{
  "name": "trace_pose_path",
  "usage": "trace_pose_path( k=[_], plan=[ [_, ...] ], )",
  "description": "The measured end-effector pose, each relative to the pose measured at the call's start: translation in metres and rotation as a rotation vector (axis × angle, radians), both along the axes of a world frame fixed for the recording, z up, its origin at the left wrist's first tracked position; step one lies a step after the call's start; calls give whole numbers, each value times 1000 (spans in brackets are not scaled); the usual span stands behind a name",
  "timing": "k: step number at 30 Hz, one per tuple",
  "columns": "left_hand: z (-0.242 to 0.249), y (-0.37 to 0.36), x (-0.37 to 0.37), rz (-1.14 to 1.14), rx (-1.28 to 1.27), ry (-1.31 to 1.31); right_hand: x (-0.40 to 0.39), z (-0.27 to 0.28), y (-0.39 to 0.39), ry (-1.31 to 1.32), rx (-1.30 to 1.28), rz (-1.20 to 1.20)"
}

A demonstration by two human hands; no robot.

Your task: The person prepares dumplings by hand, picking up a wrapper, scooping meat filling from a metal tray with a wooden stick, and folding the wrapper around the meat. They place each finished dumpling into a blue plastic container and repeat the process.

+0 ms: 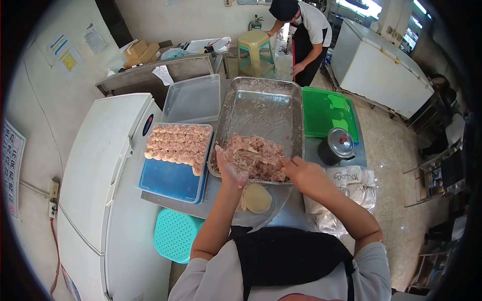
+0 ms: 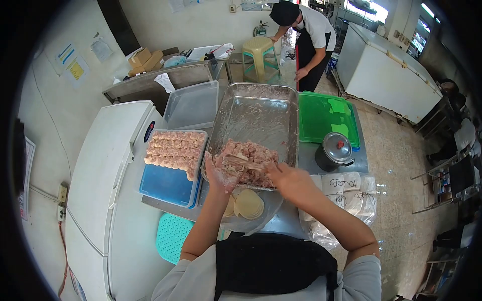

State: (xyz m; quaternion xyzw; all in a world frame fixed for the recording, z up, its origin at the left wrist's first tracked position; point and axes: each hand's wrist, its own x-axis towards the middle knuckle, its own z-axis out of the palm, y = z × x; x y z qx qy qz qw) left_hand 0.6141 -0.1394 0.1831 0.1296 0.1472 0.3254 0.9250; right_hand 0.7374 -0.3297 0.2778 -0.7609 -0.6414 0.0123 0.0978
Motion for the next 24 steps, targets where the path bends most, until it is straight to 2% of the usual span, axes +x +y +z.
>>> trace_pose_path(
  k=[2,5,6,8,9,11,12,14,15,16,17,18,19,21,22,24],
  plan=[
    [1,2,-1,-15,-4,9,3,-31,6,9,-17,39],
    [4,14,-14,-13,2,52,20,-11,8,90,17,38],
    [-8,27,-23,48,-89,-24,28,-4,7,92,17,43],
    [-3,35,-34,108,-179,-93,41,5,0,-30,-24,49],
    [17,30,-39,158,-44,-31,40,7,-3,-28,-25,49],
    [30,29,-48,183,198,95,36,7,-10,-227,-262,-17],
    [32,28,-55,186,196,93,31,3,-13,-229,-263,-14],
    [33,21,-70,59,451,292,12,-11,-21,-258,-232,73],
    [28,20,-73,58,450,294,5,-16,-22,-190,-226,98],
    [19,20,-75,82,695,433,6,-25,-22,-189,-226,96],
    [13,21,-74,109,942,568,11,-39,-19,-105,-212,50],
    [10,20,-72,114,942,565,17,-53,-16,-23,-198,7],
    [8,17,-70,93,1074,614,28,-65,-16,-27,-196,11],
    [12,15,-66,34,1390,775,49,-74,-16,763,-280,-87],
    [17,11,-63,43,1390,775,52,-71,-16,756,-279,-81],
    [23,1,-54,-6,1404,706,54,-58,-18,1058,-274,-206]
  ],
)
